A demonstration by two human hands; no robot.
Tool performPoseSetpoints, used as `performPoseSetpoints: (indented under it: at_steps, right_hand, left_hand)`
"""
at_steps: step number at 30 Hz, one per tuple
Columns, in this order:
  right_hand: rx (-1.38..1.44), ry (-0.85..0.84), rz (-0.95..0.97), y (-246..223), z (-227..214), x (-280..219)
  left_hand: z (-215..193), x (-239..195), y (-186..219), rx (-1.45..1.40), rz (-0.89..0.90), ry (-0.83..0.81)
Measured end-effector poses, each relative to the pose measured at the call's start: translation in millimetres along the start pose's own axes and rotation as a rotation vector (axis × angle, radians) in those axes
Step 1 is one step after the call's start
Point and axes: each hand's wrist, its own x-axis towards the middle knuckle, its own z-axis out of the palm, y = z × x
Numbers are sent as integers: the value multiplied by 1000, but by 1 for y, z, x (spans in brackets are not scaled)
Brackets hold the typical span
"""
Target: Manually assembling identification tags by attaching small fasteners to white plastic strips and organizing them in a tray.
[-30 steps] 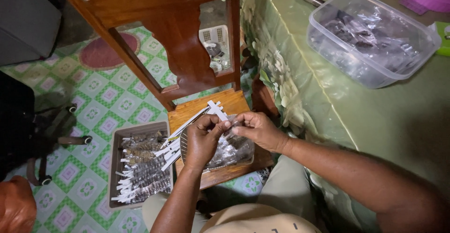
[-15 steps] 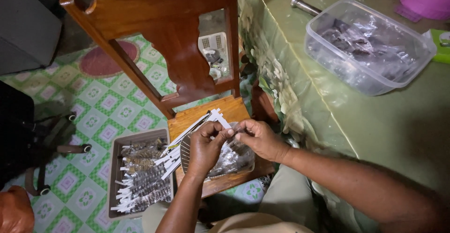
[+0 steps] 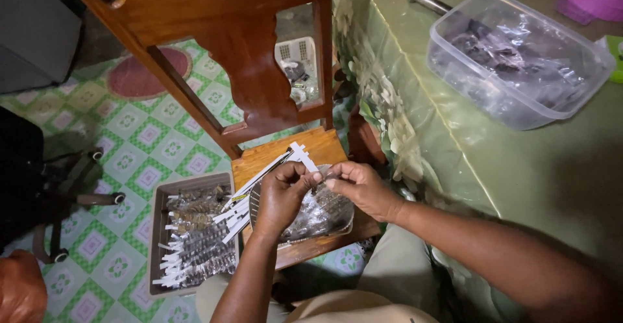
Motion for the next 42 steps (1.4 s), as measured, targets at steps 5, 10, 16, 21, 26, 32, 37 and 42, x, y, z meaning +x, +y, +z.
performPoseSetpoints:
  at_steps: [5,10,16,21,26,32,37,42]
  right_hand:
    - [19,4,21,6,-1,3]
    - [-11,21,2,4,-1,1]
    - [-79,37,-36,7,-4,1]
    - [-119,60,-61,20,-5,2]
    - [-148,65,-83,17,-7,0]
    - [-151,74,-87,15,-7,-1]
    - [-145,79,-92,12,-6,-2]
    - [-139,83,-99,14,-6,3]
  left_hand:
    - [-3,1,-2,-6,-8,4]
    - [0,-1,-3,25,53,24]
    - [-1,0,-1,91,132,8]
    - [-3,-1,1,65,86,-36]
    - [-2,-1,8,8,21,-61]
    - [-2,-1,8,-24,-4,-69]
    - [-5,-2,7,-66,-4,-72]
    - [-19,-7,-2,-64,56,27]
